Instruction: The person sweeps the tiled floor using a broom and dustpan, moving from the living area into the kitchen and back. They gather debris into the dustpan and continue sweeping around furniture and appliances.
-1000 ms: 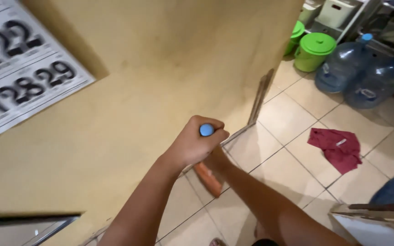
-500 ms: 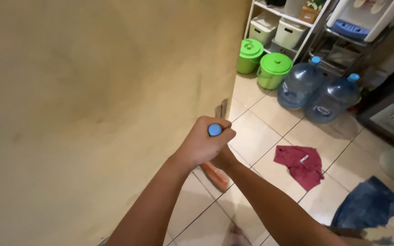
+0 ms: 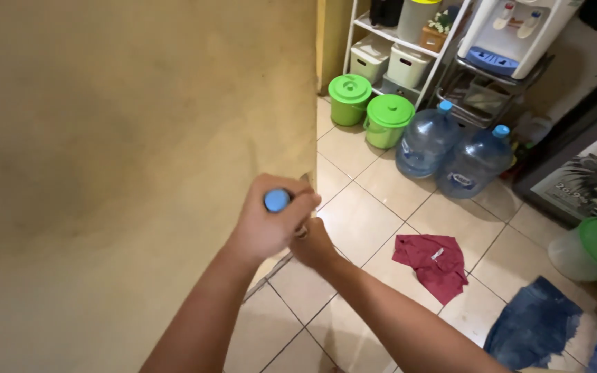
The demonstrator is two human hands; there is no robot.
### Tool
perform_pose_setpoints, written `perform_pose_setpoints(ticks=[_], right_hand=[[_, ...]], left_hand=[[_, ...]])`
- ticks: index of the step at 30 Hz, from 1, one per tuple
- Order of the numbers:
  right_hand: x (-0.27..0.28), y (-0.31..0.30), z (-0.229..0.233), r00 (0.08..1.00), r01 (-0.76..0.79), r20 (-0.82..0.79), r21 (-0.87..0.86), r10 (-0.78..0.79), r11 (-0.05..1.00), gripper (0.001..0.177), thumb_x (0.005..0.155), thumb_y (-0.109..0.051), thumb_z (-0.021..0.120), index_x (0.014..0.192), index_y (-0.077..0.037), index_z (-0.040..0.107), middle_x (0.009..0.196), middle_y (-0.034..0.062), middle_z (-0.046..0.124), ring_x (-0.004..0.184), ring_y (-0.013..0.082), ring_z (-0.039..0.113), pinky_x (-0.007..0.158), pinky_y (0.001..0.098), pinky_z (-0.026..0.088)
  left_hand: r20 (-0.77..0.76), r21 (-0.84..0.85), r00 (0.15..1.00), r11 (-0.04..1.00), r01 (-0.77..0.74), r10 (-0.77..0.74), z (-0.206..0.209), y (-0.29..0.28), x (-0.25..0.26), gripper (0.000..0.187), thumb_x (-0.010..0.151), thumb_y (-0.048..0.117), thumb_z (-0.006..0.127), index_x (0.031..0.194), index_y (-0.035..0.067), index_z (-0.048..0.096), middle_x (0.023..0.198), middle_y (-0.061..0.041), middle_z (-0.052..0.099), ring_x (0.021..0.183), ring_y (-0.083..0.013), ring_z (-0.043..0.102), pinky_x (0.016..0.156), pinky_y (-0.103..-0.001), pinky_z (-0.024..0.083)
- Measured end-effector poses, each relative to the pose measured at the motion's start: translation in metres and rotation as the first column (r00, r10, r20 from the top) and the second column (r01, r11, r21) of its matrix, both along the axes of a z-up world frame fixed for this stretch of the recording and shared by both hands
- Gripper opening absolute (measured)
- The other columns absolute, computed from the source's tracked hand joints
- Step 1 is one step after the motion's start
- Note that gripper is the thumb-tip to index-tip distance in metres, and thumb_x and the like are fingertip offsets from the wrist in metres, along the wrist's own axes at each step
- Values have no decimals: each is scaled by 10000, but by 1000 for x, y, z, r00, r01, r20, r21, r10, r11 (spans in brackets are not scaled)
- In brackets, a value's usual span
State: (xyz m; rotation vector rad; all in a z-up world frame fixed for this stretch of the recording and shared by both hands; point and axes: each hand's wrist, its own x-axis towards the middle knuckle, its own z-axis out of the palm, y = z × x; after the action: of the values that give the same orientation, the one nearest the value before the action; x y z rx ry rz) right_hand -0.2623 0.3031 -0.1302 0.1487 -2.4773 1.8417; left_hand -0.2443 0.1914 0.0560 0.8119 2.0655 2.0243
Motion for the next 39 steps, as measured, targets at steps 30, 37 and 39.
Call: perform_pose_setpoints(ticks=[30, 37, 39], right_hand=[[-75, 94, -17, 954, 244, 126, 201, -272, 949, 345, 914, -179, 678, 649, 5, 554, 576, 79, 516, 571, 129, 424, 538, 352, 445], [-97, 95, -69, 968, 241, 43, 80, -245, 967, 359, 936, -220, 666, 654, -20, 571, 581, 39, 546, 559, 113, 448, 544, 346, 445], [-118, 93, -84, 963, 249, -97, -50, -253, 967, 352, 935, -219, 666, 660, -20, 573, 587, 42, 549, 563, 117, 453, 547, 348, 447]], left_hand=[[261, 363, 931, 919, 152, -257, -14, 63, -152, 420, 979, 139, 639, 597, 59, 483, 544, -15, 492, 480, -120, 451, 532, -302, 434], [138, 44, 886, 896, 442, -443, -56, 82, -182, 331, 913, 87, 645, 615, -5, 534, 571, 0, 482, 558, -80, 441, 517, -293, 390], [52, -41, 843, 843, 537, -535, -55, 88, -186, 275, 887, 88, 638, 644, -16, 563, 594, 3, 518, 584, -67, 471, 539, -294, 428]])
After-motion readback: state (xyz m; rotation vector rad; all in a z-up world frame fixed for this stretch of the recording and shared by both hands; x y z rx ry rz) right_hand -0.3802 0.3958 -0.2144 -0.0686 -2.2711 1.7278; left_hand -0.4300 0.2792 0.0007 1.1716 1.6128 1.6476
